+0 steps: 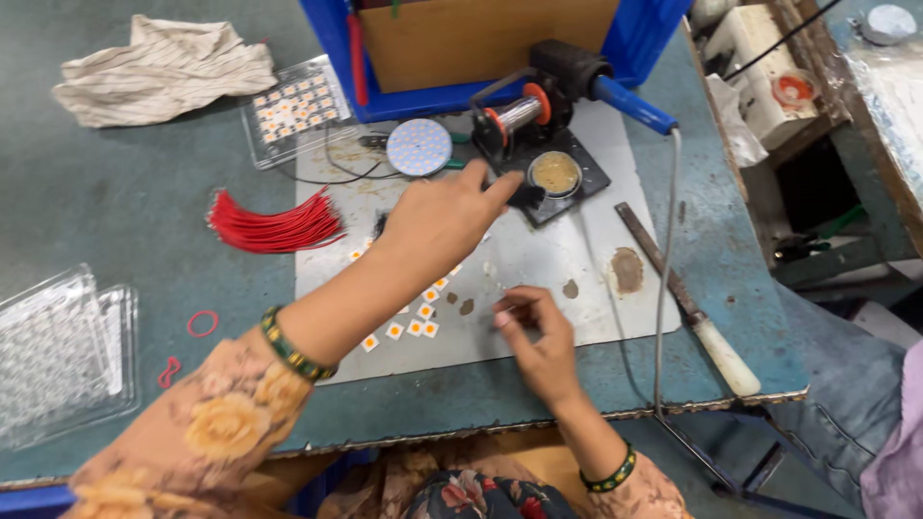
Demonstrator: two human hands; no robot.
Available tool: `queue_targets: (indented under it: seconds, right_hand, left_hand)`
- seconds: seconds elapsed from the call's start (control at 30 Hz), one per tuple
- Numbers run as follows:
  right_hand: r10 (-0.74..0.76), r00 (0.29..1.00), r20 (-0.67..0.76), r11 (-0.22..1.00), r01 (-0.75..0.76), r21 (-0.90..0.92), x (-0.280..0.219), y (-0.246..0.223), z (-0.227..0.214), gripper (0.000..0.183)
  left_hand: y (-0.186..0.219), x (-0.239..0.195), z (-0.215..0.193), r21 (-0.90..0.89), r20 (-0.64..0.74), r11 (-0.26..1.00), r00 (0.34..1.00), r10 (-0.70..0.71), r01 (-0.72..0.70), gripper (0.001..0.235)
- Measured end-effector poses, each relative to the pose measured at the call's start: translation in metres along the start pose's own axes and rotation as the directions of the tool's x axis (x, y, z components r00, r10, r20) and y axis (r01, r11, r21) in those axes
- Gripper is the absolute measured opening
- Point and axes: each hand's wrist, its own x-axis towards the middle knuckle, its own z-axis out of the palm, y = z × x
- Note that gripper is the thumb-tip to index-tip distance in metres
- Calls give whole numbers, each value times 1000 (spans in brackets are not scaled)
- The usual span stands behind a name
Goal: The person uses a soldering iron to attach wires to small square LED modules arranged on a work surface. They handle bundles of red and black wires, separating them and preparing them for connection. The person also briefly handles a larger LED panel.
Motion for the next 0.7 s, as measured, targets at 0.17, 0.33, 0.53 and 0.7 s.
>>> queue_targets:
  seconds: [0.17, 0.33, 0.53, 0.7]
  right_hand:
    - [-48, 998, 38, 992, 53, -118, 0, -14, 2, 27]
    - [-69, 995, 66, 990, 76, -115, 3, -19, 0, 28]
    - [-65, 994, 91, 993, 74, -96, 3, -21, 0, 28]
    - [-56, 995, 84, 993, 64, -98, 3, -22, -1, 29]
  left_hand:
    - [0, 63, 28, 233, -4, 958, 985, 175, -169, 34]
    - [-1, 87, 54, 291, 131, 931, 973, 190, -221, 27]
    - [3, 100, 72, 275, 122, 926, 964, 235, -260, 16]
    - [9, 109, 77, 271, 154, 931, 965, 210, -246, 11]
